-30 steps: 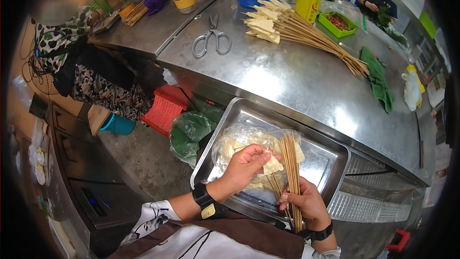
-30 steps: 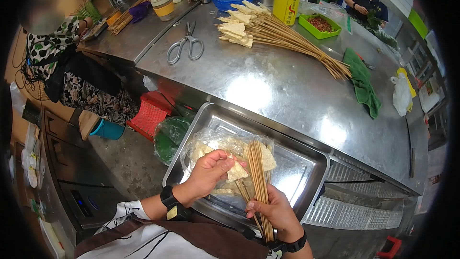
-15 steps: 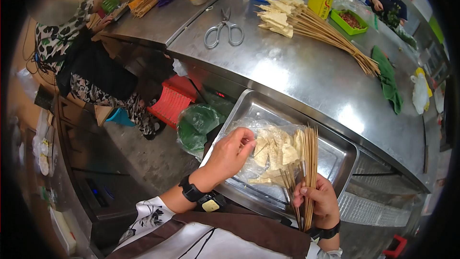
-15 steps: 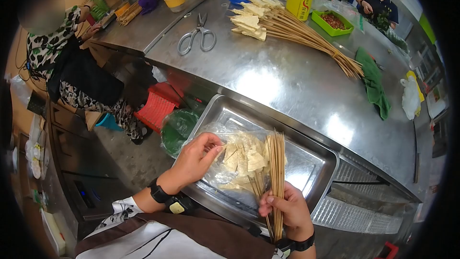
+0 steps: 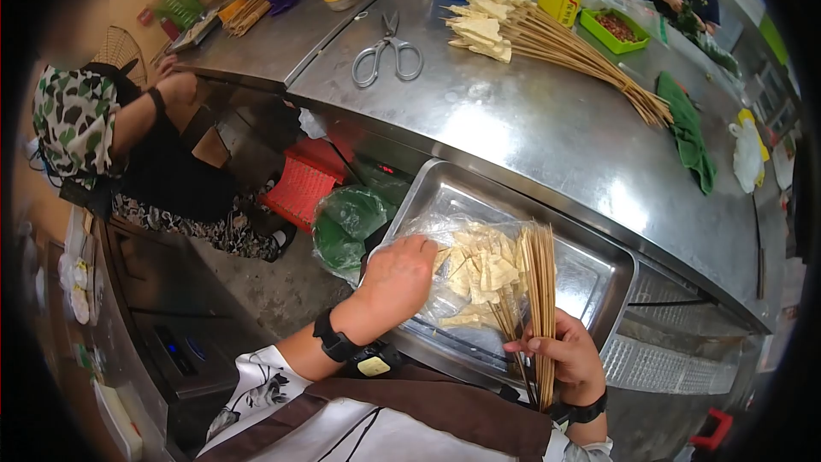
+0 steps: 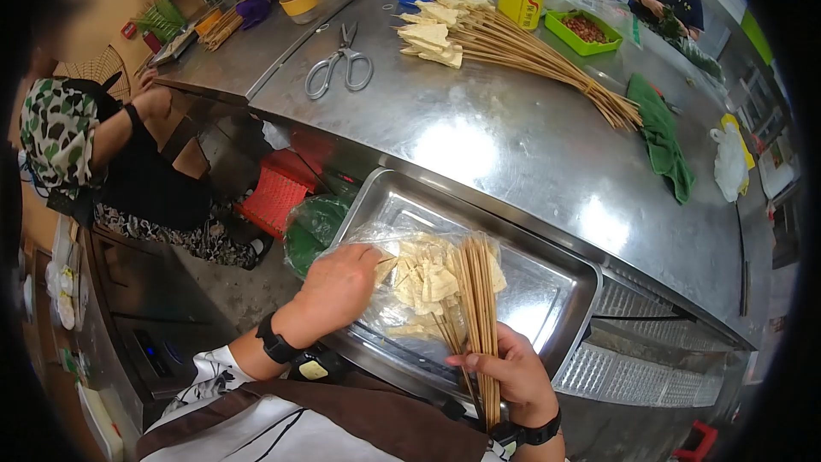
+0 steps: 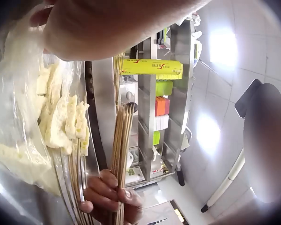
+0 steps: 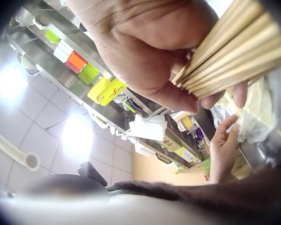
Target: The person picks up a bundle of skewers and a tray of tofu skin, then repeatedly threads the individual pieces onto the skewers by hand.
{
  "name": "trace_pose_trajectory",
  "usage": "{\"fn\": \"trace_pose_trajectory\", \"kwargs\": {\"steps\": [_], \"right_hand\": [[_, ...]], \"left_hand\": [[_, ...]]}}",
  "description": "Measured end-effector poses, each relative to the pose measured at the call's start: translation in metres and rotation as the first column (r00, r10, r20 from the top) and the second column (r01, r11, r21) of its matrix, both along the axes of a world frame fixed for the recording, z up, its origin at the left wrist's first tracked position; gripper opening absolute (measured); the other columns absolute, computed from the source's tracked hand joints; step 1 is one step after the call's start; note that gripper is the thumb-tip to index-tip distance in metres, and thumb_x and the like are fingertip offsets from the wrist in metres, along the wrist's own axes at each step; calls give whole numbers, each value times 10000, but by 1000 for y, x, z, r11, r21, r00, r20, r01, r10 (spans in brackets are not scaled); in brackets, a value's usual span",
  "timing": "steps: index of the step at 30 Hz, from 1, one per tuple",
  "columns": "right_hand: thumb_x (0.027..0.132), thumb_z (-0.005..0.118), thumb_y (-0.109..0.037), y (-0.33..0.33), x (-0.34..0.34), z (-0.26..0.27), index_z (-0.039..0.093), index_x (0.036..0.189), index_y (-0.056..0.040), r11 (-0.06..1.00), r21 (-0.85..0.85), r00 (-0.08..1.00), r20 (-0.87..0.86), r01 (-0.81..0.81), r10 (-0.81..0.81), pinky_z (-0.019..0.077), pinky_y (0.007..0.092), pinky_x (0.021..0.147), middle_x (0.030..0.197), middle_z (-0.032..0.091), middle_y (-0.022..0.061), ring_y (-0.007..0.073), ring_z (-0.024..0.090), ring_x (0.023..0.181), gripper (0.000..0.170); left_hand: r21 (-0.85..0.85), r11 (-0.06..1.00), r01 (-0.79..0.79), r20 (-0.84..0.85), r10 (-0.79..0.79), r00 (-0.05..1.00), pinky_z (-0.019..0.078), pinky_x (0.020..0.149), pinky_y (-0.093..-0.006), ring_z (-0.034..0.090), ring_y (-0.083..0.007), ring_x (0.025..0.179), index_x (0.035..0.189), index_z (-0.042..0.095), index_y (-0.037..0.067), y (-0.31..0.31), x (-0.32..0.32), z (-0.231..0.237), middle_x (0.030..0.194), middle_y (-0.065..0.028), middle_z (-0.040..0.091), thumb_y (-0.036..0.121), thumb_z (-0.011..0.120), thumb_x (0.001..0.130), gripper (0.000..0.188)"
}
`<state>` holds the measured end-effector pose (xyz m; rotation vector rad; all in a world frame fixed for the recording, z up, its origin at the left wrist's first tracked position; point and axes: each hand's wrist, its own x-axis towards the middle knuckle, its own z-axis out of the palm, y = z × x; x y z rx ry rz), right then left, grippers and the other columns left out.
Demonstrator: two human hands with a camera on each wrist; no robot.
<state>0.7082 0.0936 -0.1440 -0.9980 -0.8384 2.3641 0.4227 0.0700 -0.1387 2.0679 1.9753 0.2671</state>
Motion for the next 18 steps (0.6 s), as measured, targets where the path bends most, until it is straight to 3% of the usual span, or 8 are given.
{"fn": "trace_pose_trajectory", "kwargs": {"steps": [4, 9, 11, 13, 14, 16, 17, 18], "right_hand": [[768, 640, 40, -2, -3, 6, 536, 1088, 49, 1000, -14, 998, 69, 4, -3, 524, 283, 746, 917, 609, 100, 225, 650, 852, 336], [754, 655, 47, -1, -5, 10, 533, 1106, 51, 1000, -6, 997, 78, -8, 9, 529, 273, 726, 918, 613, 97, 224, 654, 854, 373], [718, 664, 38, 0, -12, 24, 580, 906, 14, 999, -29, 985, 170, 33, -28, 522, 414, 844, 748, 610, 63, 169, 632, 662, 207], [714, 667, 40, 1, -14, 23, 584, 903, 17, 998, -42, 988, 151, 46, -39, 526, 405, 830, 749, 616, 67, 183, 643, 677, 208], [710, 670, 43, 0, -12, 20, 589, 900, 20, 998, -47, 991, 123, 52, -46, 530, 396, 816, 749, 622, 72, 197, 654, 692, 208], [712, 676, 42, -1, -9, 13, 590, 903, 22, 999, -35, 994, 107, 36, -32, 534, 378, 794, 750, 622, 73, 210, 660, 708, 210], [714, 681, 40, -1, -8, 11, 591, 906, 24, 999, -38, 995, 96, 20, -16, 537, 360, 772, 751, 623, 75, 223, 666, 723, 212], [714, 681, 40, -1, -6, 8, 591, 906, 24, 999, -27, 996, 93, 18, -16, 537, 360, 772, 751, 623, 75, 223, 666, 723, 212]], "left_hand": [[0, 991, 133, -94, -132, 987, 512, 663, -365, 600, -303, 851, 961, 570, 24, 0, -12, 3, 951, -126, 572, 11, 540, 700, 262], [-38, 982, 185, -152, -188, 970, 506, 653, -364, 594, -281, 829, 891, 587, 25, 4, -13, 9, 872, -103, 550, 16, 557, 698, 196], [-51, 980, 192, -164, -198, 966, 504, 654, -361, 592, -279, 817, 866, 594, 25, 4, -13, 11, 860, -98, 543, 21, 576, 696, 172], [0, 988, 155, 3, -155, 988, 499, 658, -339, 585, -294, 810, 845, 605, 19, 8, -18, 19, 833, -112, 550, 62, 649, 697, 160], [6, 988, 157, 1, -157, 988, 499, 658, -339, 585, -294, 810, 845, 605, 19, 8, -17, 23, 833, -112, 550, 62, 649, 697, 160], [130, 990, 61, 313, -100, 944, 498, 679, -296, 611, -247, 827, 872, 617, 9, 6, -14, 28, 843, -96, 597, 82, 682, 759, 149], [140, 988, 61, 309, -102, 946, 498, 679, -296, 611, -247, 827, 872, 617, 9, 5, -12, 21, 843, -96, 597, 82, 682, 759, 149], [41, 996, -80, 622, 37, 782, 510, 698, -302, 612, -203, 859, 907, 608, 5, 4, -10, 10, 899, -93, 616, 105, 675, 792, 166]]}}
